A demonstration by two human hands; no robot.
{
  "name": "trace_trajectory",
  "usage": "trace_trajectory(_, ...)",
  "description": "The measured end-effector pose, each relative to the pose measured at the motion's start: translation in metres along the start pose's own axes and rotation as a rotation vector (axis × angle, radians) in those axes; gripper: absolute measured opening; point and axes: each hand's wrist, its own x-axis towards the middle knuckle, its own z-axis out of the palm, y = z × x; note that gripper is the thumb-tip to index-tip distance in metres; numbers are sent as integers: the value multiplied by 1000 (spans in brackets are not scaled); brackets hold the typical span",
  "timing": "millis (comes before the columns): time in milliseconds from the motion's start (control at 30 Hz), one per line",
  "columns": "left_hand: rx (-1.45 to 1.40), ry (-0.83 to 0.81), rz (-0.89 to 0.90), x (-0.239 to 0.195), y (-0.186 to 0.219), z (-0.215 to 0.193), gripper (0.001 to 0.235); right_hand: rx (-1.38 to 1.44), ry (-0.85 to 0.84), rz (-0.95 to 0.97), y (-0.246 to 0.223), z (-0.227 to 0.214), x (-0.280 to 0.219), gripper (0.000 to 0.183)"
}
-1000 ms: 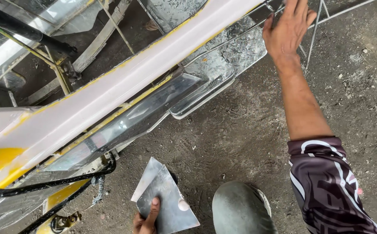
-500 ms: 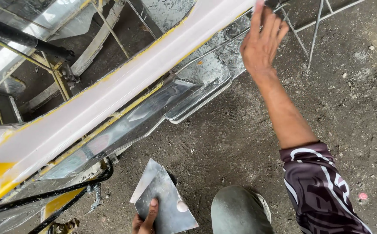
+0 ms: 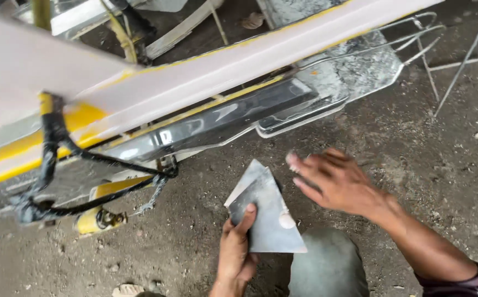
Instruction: The person sands the side panel of a yellow and white vehicle using a sanding block. They move along the vehicle's length, smoothing the surface and occasionally touching the panel with their fingers to check the finish.
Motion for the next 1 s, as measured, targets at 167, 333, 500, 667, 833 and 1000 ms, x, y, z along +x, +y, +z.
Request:
trace_trajectory(167, -206, -133, -32, -25, 39, -7, 24, -298, -471, -23, -105, -12, 40, 97)
trace_trajectory(333, -227, -208, -70, -49, 91, -47, 22, -160, -410, 154, -173, -1, 43, 80)
trace_trajectory(500, -139, -322, -46, -89, 163, -94, 22, -126, -571, 259, -250, 27, 38, 48)
trace_trajectory(667, 182, -615, -88, -98, 163, -191, 25, 950, 241, 667, -331, 70, 62, 35)
trace_trajectory(833, 284, -631, -260, -137, 193, -233, 34, 1522, 808, 1283, -397, 158, 54, 43)
trace_trajectory(1000, 278, -592, -260, -133, 213, -270, 33, 1496, 1082, 1317, -454, 164, 123, 50)
